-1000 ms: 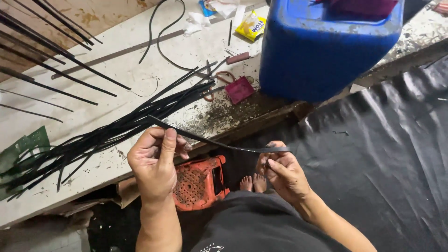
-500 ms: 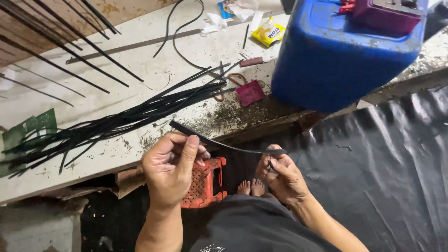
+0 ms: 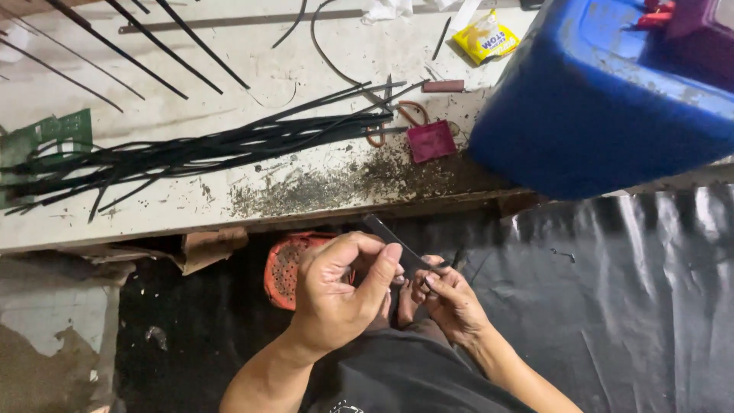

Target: The person repeatedly feeds black cable strips through a small purple shaping tool on a blue container, then stretches and hangs the shaped strips on a wall rack. The process is repeated with multiple strips.

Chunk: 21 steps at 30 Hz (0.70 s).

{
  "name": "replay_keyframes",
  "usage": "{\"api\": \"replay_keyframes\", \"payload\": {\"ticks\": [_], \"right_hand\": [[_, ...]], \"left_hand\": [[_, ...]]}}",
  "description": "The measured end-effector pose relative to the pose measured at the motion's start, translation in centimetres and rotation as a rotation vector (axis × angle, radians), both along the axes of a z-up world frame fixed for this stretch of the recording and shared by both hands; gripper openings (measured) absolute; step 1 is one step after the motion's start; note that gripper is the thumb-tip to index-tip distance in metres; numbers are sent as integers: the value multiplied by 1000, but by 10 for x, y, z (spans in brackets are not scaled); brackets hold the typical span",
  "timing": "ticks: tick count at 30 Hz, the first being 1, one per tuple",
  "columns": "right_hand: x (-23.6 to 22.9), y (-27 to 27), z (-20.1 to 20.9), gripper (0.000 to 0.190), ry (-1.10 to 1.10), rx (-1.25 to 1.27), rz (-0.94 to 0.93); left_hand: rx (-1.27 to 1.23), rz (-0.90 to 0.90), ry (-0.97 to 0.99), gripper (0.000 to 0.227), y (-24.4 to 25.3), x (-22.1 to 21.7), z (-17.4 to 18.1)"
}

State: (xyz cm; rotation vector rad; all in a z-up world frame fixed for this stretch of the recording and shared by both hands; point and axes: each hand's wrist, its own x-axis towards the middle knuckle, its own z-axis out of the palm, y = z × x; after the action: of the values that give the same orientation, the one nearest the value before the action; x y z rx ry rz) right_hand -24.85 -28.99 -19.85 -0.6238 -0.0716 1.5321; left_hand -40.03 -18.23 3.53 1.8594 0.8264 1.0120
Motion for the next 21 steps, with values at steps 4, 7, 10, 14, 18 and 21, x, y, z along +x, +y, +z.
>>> {"api": "replay_keyframes", "payload": {"ticks": [4, 7, 10, 14, 18, 21], "right_hand": [[-8, -15, -7, 30, -108, -117, 114], [-14, -26, 0, 26, -158, -73, 271], [-24, -38, 10, 19, -290, -24, 323], [-44, -61, 0, 8, -372, -37, 332], [-71, -81, 4, 12, -412, -57, 381], [-96, -92, 4, 28, -479, 48, 435]], "left_hand": [[-13, -69, -63, 23, -11, 5, -3], [36, -16, -22, 23, -22, -3, -15], [18, -32, -27, 23, -35, -16, -17], [-23, -27, -77, 21, -58, -45, -17], [17, 52, -56, 19, -83, -82, -17], [10, 87, -90, 18, -102, -112, -22]]}}
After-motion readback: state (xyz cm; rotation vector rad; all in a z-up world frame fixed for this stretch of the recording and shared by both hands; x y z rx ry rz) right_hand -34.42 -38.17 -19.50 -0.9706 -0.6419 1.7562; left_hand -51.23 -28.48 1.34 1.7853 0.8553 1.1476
